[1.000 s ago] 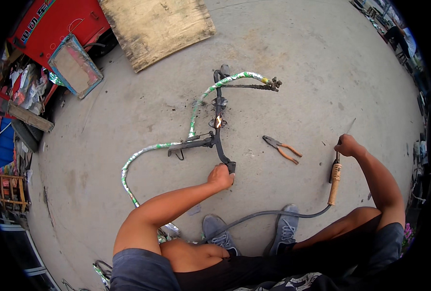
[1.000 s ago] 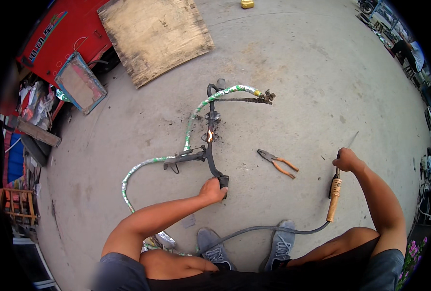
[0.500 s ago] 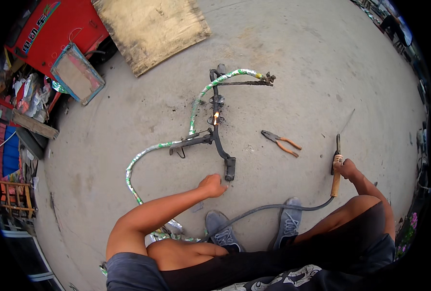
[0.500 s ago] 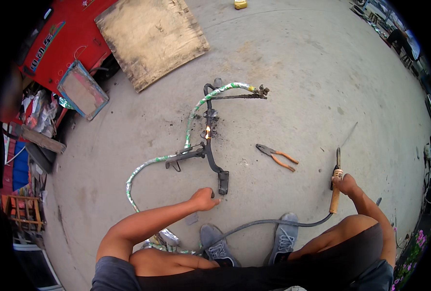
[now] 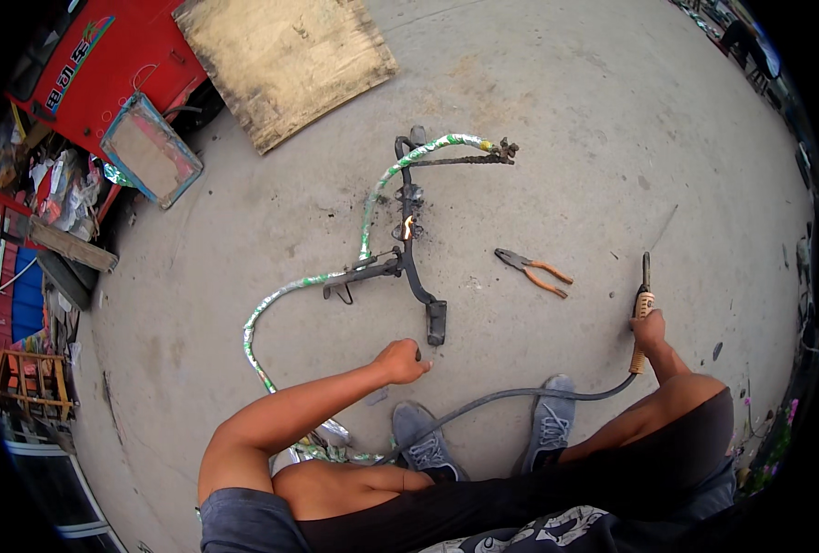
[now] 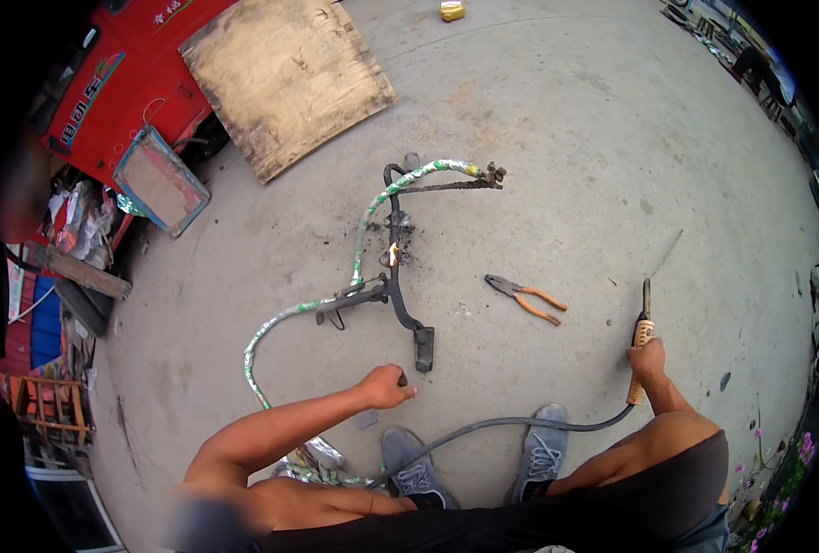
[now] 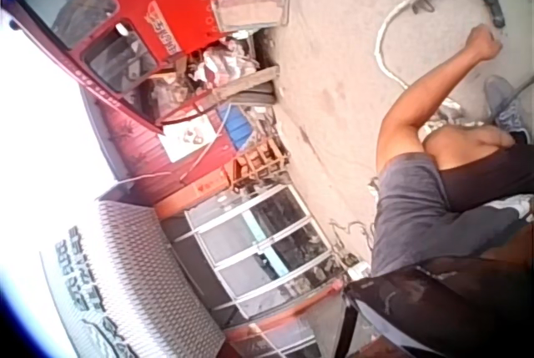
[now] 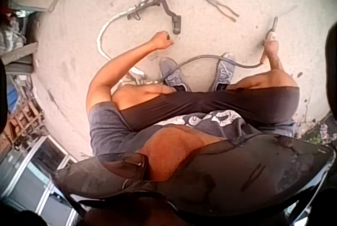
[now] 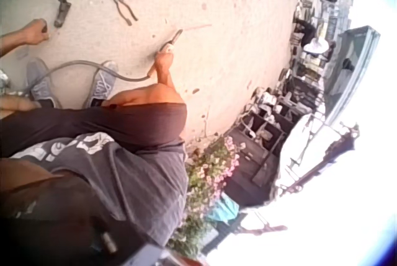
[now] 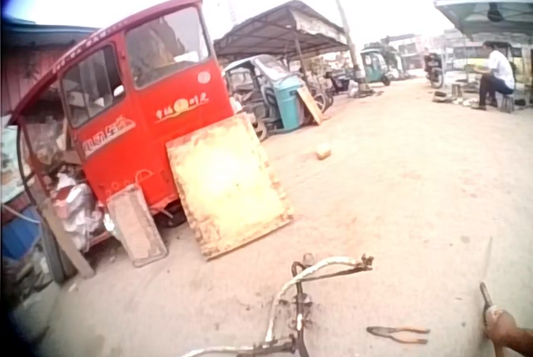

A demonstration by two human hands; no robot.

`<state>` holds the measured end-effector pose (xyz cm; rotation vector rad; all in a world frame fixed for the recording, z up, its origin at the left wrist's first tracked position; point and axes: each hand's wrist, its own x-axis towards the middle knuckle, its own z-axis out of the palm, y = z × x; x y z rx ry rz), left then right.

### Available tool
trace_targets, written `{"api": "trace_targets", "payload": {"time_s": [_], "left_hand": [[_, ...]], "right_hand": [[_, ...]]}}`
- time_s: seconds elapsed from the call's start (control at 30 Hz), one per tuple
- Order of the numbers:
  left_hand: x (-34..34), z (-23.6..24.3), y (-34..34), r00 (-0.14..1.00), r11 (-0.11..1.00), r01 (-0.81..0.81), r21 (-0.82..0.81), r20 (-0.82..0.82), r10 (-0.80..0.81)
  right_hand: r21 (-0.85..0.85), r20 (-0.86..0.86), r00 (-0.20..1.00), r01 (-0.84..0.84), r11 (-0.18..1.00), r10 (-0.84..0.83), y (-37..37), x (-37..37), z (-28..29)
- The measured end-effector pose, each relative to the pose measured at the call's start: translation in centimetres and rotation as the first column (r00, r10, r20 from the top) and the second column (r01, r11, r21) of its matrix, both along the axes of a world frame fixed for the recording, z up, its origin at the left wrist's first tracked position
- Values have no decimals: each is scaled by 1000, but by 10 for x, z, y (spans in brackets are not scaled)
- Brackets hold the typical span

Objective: The person welds a metal frame using a welding torch and electrode. They position the torch, strike an arc, and weld along the joints of the frame while sparks and smoke are visible. The person adjusts the frame and continues welding different sections.

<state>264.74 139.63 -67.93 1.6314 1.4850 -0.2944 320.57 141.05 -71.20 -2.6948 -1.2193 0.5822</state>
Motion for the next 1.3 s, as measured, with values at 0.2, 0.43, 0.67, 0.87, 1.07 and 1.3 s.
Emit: {"api": "trace_targets", "payload": {"time_s": [0.2,0.43,0.67,0.87,1.07,1.3], "left_hand": [[12,6,6,996,998,57,-27,76,-55],[42,25,6,965,980,194,-33,189,-184],[87,44,21,878,911,411,-22,277,-390],[97,52,29,834,874,484,-35,320,-449],[66,70,10,928,900,202,-387,370,-49],[76,69,-69,899,817,-59,-574,325,293]], "right_hand": [[99,-39,984,177,979,-174,-13,15,-11],[279,-532,834,337,899,-148,-9,-44,114],[426,-621,767,155,891,164,-30,-66,223],[476,-727,591,65,877,351,-24,-88,245],[392,-834,367,-131,911,411,-1,-127,232],[378,-873,191,-319,869,449,8,-131,205]]}}
